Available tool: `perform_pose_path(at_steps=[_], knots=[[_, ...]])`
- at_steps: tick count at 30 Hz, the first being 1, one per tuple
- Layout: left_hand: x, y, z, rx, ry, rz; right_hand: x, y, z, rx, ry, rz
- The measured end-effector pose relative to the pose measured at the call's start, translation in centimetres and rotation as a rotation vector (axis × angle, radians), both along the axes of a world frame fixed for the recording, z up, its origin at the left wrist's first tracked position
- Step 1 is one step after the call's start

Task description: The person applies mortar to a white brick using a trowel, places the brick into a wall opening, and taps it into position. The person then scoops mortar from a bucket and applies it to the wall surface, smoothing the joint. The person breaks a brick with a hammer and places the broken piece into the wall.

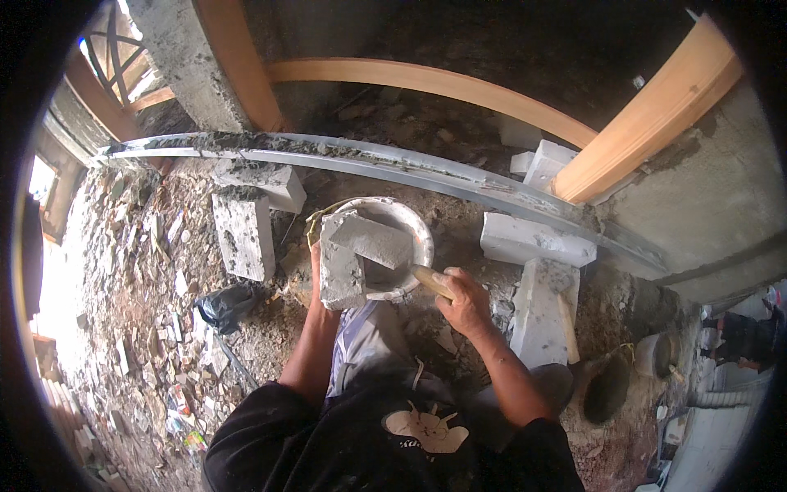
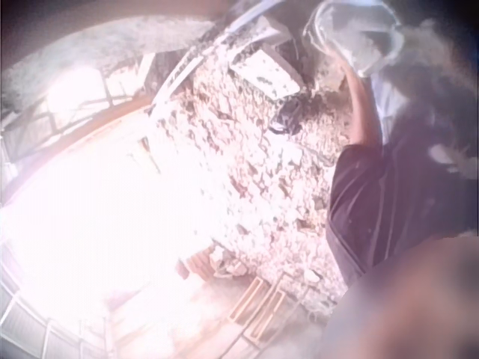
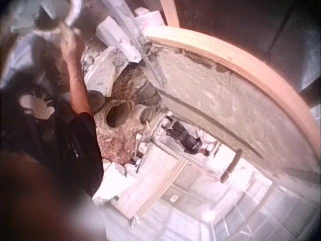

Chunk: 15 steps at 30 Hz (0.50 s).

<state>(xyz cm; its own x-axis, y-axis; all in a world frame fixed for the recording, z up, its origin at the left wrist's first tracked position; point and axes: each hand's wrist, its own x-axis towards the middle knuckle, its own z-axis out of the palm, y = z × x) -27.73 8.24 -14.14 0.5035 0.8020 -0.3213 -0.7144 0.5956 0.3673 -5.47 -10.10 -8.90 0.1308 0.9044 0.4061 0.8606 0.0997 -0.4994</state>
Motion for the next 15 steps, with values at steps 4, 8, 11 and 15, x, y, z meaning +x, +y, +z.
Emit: perform_pose_path(at_steps=[4,8,11,15], knots=[[0.2,-1.3,1.4,-0.044,-0.071,-0.026,1.2,0.4,1.0,-0.049,-0.023,-0.122],[-0.5,0.6,0.5,0.019,-0.077,-0.054,0.7,0.1,2.4,0.031,-0.016,-0.106],[-0.6,0.2,2.3,0.066,0.103,0.019,-0.2,-0.1,1.5,-0.063,0.041,-0.157],[0.2,0.1,3.4,0.072,0.159,0.211,-1.3,-0.7,-0.4,-0.058,0.436,-0.288]])
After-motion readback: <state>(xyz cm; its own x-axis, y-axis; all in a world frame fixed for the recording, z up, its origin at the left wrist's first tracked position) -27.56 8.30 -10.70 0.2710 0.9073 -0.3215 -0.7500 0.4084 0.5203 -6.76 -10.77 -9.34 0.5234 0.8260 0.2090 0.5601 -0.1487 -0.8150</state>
